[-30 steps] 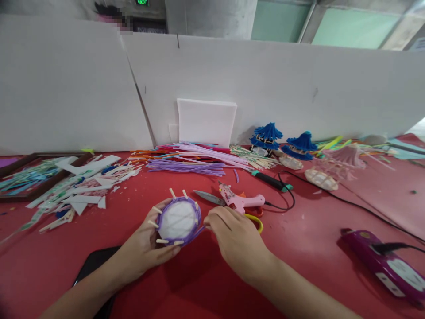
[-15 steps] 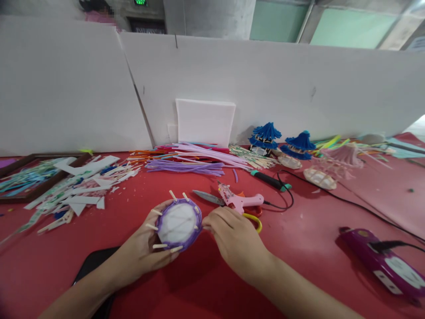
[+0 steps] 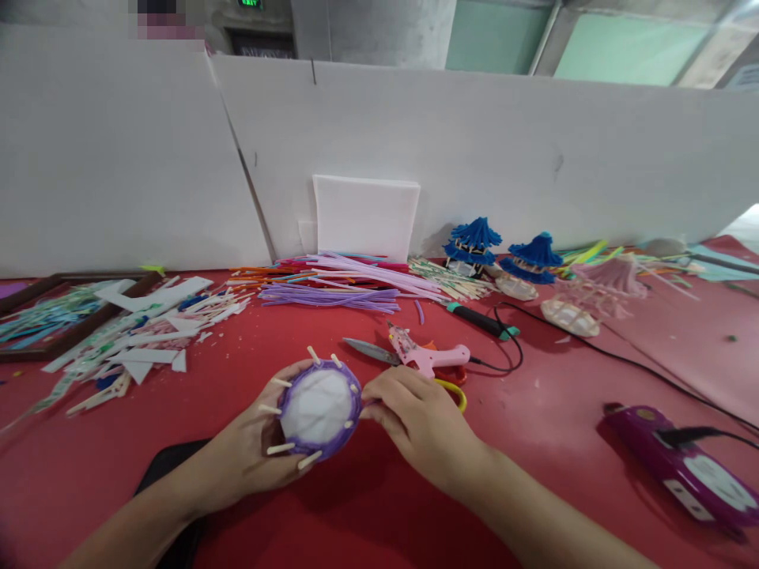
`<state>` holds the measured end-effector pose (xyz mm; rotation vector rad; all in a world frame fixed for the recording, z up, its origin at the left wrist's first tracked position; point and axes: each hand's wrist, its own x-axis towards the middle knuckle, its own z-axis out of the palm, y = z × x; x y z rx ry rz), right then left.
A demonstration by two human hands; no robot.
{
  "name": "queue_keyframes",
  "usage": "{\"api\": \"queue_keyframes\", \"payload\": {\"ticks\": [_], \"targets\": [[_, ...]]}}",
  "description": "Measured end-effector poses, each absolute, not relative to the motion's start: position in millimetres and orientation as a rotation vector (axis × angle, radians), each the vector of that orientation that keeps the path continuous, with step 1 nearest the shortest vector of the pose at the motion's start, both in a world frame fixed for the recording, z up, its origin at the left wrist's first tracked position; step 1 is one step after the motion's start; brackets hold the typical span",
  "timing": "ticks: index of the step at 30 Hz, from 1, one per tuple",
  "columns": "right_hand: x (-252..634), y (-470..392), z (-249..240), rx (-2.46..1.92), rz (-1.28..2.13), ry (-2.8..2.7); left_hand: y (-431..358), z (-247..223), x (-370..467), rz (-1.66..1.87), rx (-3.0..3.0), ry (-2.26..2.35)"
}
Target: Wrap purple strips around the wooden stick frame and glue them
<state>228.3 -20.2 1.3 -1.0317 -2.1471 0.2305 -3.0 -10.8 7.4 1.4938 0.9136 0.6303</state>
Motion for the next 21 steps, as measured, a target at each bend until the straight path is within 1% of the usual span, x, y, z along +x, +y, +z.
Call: {"api": "queue_keyframes", "payload": {"ticks": [6,11,14,16,21], "targets": [[237.2,-17.9,5.6,-1.038,0.290,-2.240,-10.3,11.9,-11.1,0.488,1.537,0.806],[239.8,-17.0,8.0,-0.739,0.430,-2.327,-10.1,10.0,-18.7,0.408,1.380,0.589],[238.0,-16.7,8.6,-0.670,0.468,-2.291,-11.9,11.2,-17.0,0.466,1.191,0.453],[237.0,-16.2,8.5,-0.672,0.461,-2.249,-13.2,13.0,-14.8,0.551,1.105,0.449],[238.6,-14.6,3.9,-0.792,0.308,-2.120,-11.2,15.5,-10.0,0.809,0.855,0.523]]}}
